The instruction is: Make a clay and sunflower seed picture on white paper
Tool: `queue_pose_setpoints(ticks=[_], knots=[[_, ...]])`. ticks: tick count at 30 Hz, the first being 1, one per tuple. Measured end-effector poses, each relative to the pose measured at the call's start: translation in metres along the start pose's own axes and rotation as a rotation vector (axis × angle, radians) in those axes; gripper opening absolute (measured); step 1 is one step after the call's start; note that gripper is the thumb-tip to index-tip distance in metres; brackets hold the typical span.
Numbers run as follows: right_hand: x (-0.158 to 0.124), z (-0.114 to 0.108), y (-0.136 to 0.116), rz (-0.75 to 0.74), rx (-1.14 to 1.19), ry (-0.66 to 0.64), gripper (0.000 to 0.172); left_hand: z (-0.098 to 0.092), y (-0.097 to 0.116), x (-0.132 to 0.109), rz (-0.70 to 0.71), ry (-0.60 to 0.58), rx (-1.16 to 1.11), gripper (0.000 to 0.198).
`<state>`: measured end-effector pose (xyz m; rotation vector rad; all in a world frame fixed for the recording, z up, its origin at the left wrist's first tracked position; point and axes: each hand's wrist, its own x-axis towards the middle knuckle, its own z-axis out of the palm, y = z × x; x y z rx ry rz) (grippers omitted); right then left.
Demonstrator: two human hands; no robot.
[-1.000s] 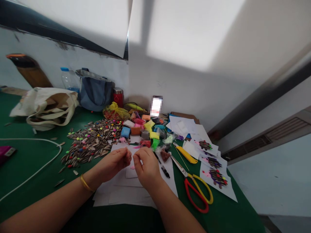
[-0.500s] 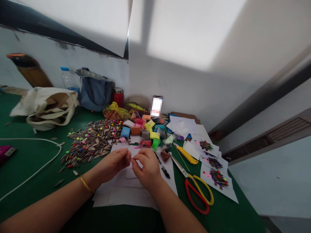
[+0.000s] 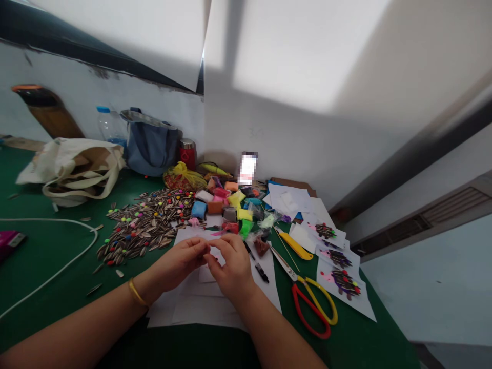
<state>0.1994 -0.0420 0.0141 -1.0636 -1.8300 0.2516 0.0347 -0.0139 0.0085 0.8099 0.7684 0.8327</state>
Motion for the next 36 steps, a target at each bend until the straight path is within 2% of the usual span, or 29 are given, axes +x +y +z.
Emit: queue_pose_setpoints(ticks=[11,19,32,36], knots=[[-0.0007,0.0007,0.0018,-0.015,0.014,-0.001,0.021,-0.0044,-0.0031,0.0015,0.031,-0.041,0.002,0.034],[0.0005,0.0012,0.0008,-0.021,0.002,-0.013,0.014,-0.0001,-0.0031,0.0009,0.043,-0.014,0.053,0.036],[-0.0005,0.003,0.0001,-0.007,0.019,-0.021,0.008,0.0008,-0.0001,0.0009,0.319,0.093,0.477,0.039],[-0.0011,0.0039,0.002,0.007,0.038,-0.028,0.009,-0.0014,0.0006,0.0006,0.364,0.094,0.554,0.039]])
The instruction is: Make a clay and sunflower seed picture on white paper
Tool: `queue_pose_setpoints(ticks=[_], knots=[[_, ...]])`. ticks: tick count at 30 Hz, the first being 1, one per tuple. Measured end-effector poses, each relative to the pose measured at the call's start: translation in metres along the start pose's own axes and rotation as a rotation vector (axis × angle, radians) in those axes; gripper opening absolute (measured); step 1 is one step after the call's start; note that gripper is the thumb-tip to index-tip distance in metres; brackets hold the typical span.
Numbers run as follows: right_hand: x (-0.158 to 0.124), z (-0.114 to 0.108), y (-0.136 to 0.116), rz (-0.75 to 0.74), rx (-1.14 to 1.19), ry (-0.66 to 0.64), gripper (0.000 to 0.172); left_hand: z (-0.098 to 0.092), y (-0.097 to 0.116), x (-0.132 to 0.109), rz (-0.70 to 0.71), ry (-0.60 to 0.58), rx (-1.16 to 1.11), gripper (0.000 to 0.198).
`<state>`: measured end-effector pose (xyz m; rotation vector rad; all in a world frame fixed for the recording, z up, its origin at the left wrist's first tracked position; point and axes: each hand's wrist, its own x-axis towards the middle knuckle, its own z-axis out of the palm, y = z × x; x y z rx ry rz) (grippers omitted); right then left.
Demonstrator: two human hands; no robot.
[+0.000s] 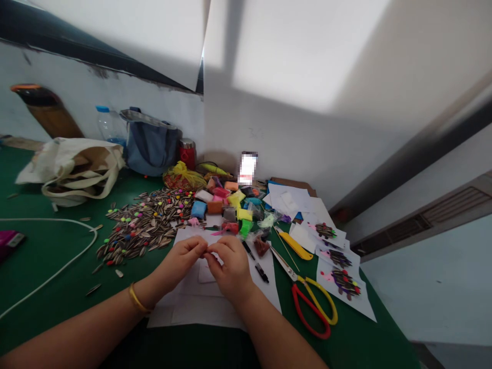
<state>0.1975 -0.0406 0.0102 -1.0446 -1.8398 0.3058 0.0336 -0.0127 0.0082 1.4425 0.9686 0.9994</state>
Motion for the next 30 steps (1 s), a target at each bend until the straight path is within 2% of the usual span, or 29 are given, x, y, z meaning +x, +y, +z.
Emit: queue_pose_setpoints(ticks=[7,11,20,23,25,28,30], knots=[[0.001,-0.004,0.002,0.021,0.004,-0.004,0.014,-0.002,0.008,-0.001,-0.047,-0.057,-0.132,0.03],[0.0,-0.006,0.006,0.024,0.024,-0.004,0.017,-0.002,0.008,0.0,-0.083,-0.011,-0.193,0.03],[0.003,-0.005,0.005,0.079,0.072,-0.054,0.009,-0.004,0.0,0.003,-0.059,-0.085,-0.047,0.036],[0.003,-0.006,0.009,0.104,0.04,-0.123,0.01,-0.013,-0.003,0.008,0.005,-0.075,0.124,0.04],[0.002,-0.005,0.014,0.121,-0.013,-0.218,0.011,-0.02,-0.006,0.012,0.087,-0.098,0.365,0.032],[0.0,0.0,0.022,0.114,-0.119,-0.392,0.009,-0.027,-0.01,0.014,0.166,-0.217,0.724,0.02],[-0.001,0.003,0.026,0.102,-0.184,-0.467,0.008,-0.028,-0.012,0.014,0.185,-0.278,0.869,0.019]])
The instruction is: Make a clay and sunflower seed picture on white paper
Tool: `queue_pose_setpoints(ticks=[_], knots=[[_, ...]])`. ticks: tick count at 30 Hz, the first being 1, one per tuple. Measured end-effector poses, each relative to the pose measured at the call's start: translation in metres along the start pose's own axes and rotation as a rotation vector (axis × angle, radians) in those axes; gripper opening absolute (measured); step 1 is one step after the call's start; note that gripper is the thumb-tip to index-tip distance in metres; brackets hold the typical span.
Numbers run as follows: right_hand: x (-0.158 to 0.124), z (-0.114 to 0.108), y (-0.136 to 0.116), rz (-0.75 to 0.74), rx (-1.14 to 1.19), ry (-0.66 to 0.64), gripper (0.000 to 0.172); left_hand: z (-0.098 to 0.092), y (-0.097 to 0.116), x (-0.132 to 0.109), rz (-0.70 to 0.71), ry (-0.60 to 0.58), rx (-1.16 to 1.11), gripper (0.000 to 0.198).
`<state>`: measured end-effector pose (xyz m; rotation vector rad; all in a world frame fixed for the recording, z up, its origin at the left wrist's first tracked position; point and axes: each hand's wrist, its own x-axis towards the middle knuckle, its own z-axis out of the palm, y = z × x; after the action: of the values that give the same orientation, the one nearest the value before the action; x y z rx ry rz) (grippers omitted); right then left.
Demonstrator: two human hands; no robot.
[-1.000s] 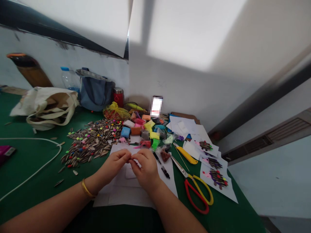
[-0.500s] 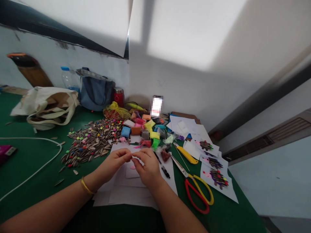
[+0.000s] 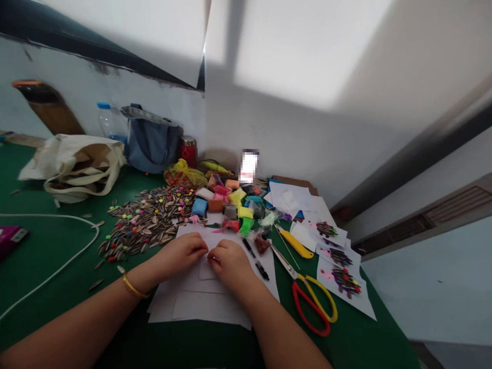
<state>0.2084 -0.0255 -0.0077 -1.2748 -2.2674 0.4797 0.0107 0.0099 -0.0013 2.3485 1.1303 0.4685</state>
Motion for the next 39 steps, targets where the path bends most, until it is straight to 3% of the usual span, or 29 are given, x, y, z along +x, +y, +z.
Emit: queue_pose_setpoints(ticks=[7,17,23,27,33,39], knots=[[0.003,0.006,0.001,-0.007,-0.122,-0.071,0.011,0.004,0.003,-0.003,0.008,-0.036,0.18,0.018],[0.001,0.011,0.005,-0.048,-0.129,-0.094,0.015,0.005,0.001,-0.002,0.001,-0.048,0.195,0.018],[0.0,0.002,0.003,-0.049,-0.068,-0.061,0.02,0.004,0.001,-0.003,-0.001,-0.047,0.194,0.017],[-0.002,-0.009,0.01,0.001,-0.02,-0.008,0.023,0.005,0.001,-0.003,-0.006,-0.037,0.182,0.017],[-0.004,-0.019,0.031,0.21,-0.007,0.01,0.023,0.004,0.002,-0.002,0.044,-0.059,0.144,0.013],[-0.005,-0.019,0.032,0.252,-0.016,-0.012,0.022,0.005,0.003,-0.001,0.084,-0.083,0.109,0.013]])
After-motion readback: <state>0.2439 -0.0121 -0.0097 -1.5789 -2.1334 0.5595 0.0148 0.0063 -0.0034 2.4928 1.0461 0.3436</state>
